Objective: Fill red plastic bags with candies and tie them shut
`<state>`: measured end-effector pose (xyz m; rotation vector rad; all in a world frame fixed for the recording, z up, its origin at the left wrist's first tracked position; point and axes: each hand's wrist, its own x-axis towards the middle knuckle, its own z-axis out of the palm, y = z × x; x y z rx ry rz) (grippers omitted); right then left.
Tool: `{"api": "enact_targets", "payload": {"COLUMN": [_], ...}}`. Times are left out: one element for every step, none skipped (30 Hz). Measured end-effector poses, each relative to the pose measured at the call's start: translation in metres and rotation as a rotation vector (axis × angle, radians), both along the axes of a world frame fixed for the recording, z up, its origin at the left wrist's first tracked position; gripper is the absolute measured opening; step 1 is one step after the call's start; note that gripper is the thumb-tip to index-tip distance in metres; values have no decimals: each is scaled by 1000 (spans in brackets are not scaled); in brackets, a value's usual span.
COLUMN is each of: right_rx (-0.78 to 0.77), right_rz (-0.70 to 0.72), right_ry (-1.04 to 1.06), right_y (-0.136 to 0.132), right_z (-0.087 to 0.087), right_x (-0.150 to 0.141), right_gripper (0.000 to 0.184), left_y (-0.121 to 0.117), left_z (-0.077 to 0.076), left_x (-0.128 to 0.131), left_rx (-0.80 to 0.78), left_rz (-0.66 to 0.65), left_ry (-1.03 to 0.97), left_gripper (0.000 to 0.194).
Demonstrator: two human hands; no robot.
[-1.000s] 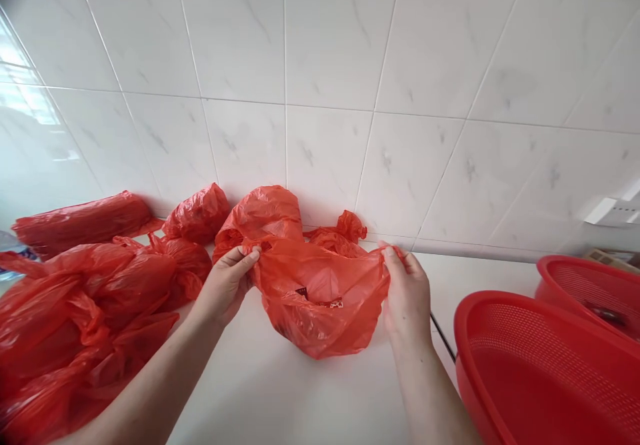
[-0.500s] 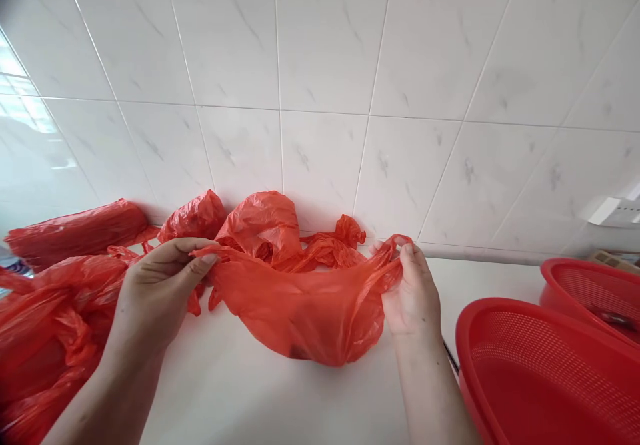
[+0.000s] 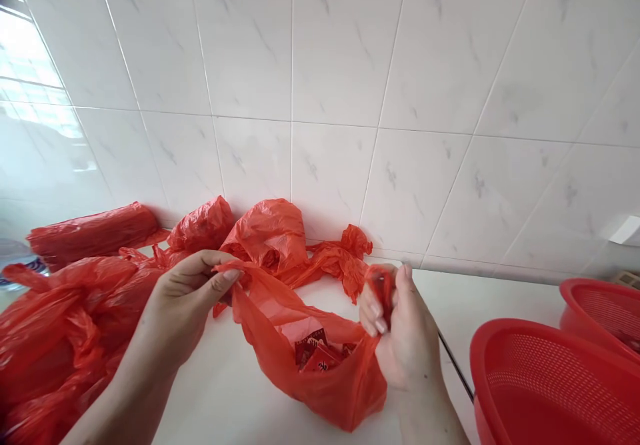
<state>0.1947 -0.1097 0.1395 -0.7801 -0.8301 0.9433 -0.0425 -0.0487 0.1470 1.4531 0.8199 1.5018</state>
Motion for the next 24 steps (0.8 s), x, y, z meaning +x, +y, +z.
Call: {"api": "enact_targets", "payload": {"right_rx": [-13, -30, -53, -83, -117, -151, -181, -201, -213, -222, -228, -235, -243, -250, -255, -259, -262, -260, -254, -250, -251, -262, -283, -315], "right_rz": [35, 52, 54, 51, 59, 91, 154, 243, 338, 420, 475, 494, 482, 448, 410, 379, 351, 330, 308, 279, 246, 206, 164, 126], "right_ry": [3, -16, -58, -120, -197, -274, -341, -395, -437, -476, -508, -535, -561, -581, -592, -595, -588, -578, -562, -546, -525, -493, -450, -403], "right_y": [0, -2, -3, -6, -9, -12, -15, -17, -19, -19, -18, -17, -14, -11, -8, -4, -1, 2, 5, 8, 9, 11, 11, 12], "right_z": [-2, -3, -4, -4, -4, -3, -2, -2, -1, -1, -2, -3, -4, -5, -7, -9, -11, -13, -15, -17, -19, -21, -23, -23], "right_x": [-5, -10, -15, -19, -23, -27, -31, -34, -37, -40, -43, -45, -47, -47, -47, -46, -45, -43, -41, -38, -37, -35, -34, -33], "right_gripper": [42, 43, 43, 42, 42, 47, 56, 66, 76, 80, 74, 58, 39, 30, 35, 41, 44, 45, 46, 46, 46, 44, 42, 39], "left_y": [-2, -3, -5, -7, -9, -11, -13, -15, -17, -19, -21, -22, -24, -26, -27, -27, -28, -28, -27, -27, -26, -24, -23, -21], "left_z": [0, 0, 0, 1, 2, 4, 5, 7, 9, 10, 11, 12, 12, 11, 8, 5, 1, -4, -9, -15, -20, -25, -29, -33], "left_x": [2, 5, 8, 11, 14, 18, 22, 26, 31, 36, 40, 45, 48, 51, 53, 54, 54, 53, 52, 51, 51, 50, 50, 51], "left_rx": [-16, -32, -44, -53, -58, -61, -62, -59, -55, -49, -45, -43, -35, -18, 11, 62, 135, 228, 331, 434, 529, 601, 647, 668], "left_rz": [-35, -68, -94, -115, -131, -144, -155, -164, -179, -207, -250, -307, -363, -396, -385, -321, -220, -113, -33, 6, 9, -7, -26, -38], "left_ry": [-4, -15, -33, -52, -68, -80, -87, -91, -89, -84, -73, -57, -41, -29, -17, 0, 34, 89, 172, 278, 396, 508, 596, 653], "left_gripper": [14, 14, 15, 15, 15, 15, 15, 15, 15, 14, 14, 14, 14, 14, 14, 16, 17, 18, 18, 20, 23, 26, 25, 20]}}
